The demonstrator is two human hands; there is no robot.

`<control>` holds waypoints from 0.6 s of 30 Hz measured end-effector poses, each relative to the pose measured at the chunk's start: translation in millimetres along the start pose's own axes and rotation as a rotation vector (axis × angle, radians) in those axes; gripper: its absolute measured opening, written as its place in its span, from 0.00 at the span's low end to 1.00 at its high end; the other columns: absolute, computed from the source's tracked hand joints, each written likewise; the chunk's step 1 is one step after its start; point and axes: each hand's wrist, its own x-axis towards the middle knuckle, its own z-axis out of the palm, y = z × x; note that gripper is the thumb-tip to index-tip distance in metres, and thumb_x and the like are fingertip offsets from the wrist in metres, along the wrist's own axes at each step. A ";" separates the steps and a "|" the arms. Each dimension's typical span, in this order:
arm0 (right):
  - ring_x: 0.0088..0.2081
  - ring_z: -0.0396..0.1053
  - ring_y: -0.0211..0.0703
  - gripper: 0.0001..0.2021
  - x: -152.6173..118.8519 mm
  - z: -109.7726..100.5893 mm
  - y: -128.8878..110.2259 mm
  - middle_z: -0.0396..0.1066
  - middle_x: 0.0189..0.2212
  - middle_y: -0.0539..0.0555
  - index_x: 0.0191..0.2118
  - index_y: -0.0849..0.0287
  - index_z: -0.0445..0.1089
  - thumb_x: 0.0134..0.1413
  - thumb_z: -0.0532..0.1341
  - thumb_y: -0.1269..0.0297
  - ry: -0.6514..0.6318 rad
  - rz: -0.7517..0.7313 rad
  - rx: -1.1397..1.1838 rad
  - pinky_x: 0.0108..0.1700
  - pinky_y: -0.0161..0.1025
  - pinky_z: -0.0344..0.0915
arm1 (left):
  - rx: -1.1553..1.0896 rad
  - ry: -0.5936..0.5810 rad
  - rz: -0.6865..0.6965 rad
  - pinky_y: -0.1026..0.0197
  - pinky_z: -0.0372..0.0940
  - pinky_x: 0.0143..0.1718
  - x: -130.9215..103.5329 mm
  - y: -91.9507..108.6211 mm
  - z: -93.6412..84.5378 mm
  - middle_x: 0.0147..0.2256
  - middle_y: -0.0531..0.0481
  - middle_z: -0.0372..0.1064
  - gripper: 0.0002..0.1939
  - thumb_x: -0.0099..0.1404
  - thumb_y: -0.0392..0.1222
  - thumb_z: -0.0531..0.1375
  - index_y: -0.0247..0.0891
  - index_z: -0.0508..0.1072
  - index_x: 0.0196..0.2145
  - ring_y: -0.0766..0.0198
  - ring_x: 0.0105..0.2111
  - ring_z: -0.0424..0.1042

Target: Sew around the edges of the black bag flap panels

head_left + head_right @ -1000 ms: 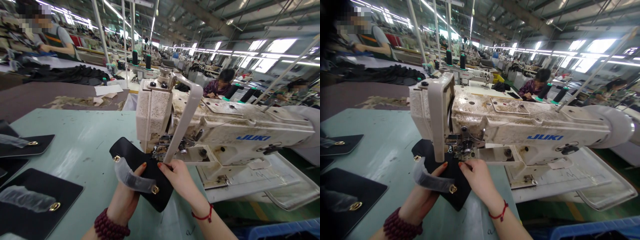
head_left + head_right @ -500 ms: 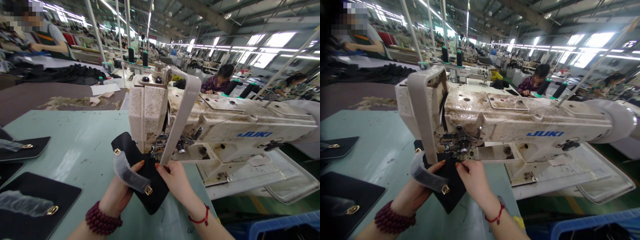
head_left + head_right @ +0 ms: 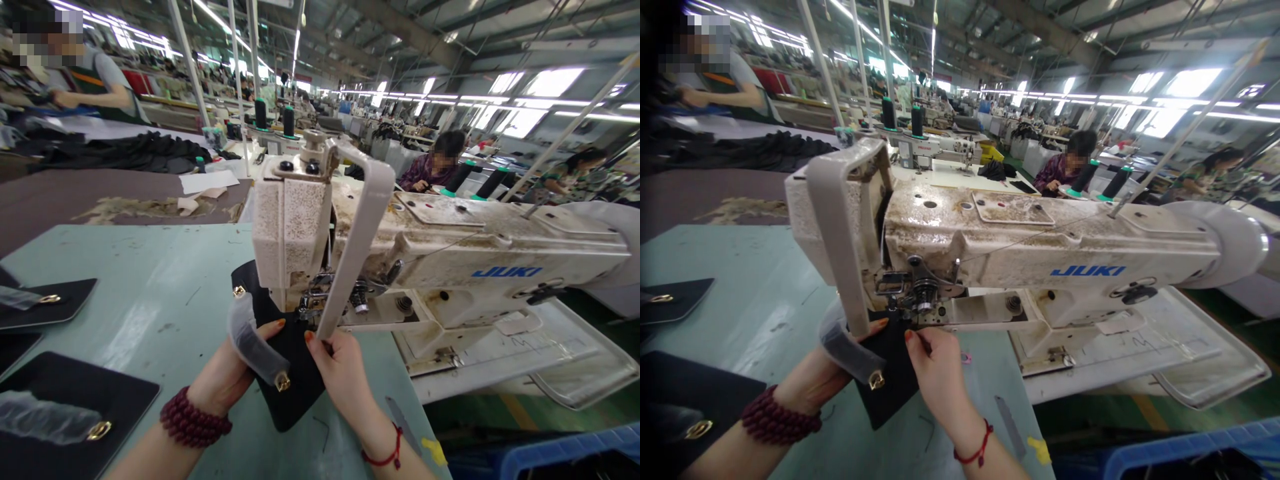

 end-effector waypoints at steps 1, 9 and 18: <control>0.25 0.48 0.27 0.25 -1.2 1.7 0.8 0.54 0.20 0.50 0.21 0.68 0.58 0.61 0.51 0.50 0.010 0.000 0.009 0.26 0.26 0.42 | 0.016 -0.015 -0.007 0.58 0.76 0.38 1.5 2.2 -0.8 0.40 0.40 0.80 0.21 0.55 0.31 0.68 0.32 0.76 0.48 0.54 0.35 0.80; 0.24 0.49 0.27 0.25 -8.8 18.6 -0.8 0.57 0.20 0.51 0.23 0.68 0.61 0.61 0.51 0.50 0.073 0.049 0.108 0.26 0.26 0.43 | 0.169 -0.060 -0.105 0.60 0.76 0.38 11.2 22.3 -4.7 0.37 0.42 0.81 0.20 0.52 0.32 0.70 0.34 0.79 0.45 0.55 0.32 0.81; 0.25 0.48 0.27 0.23 -12.3 37.3 0.4 0.57 0.21 0.51 0.26 0.69 0.66 0.61 0.52 0.51 0.108 0.064 0.237 0.26 0.25 0.45 | 0.340 -0.212 -0.025 0.57 0.68 0.53 21.2 53.4 5.5 0.42 0.44 0.80 0.18 0.47 0.33 0.72 0.38 0.82 0.38 0.49 0.46 0.77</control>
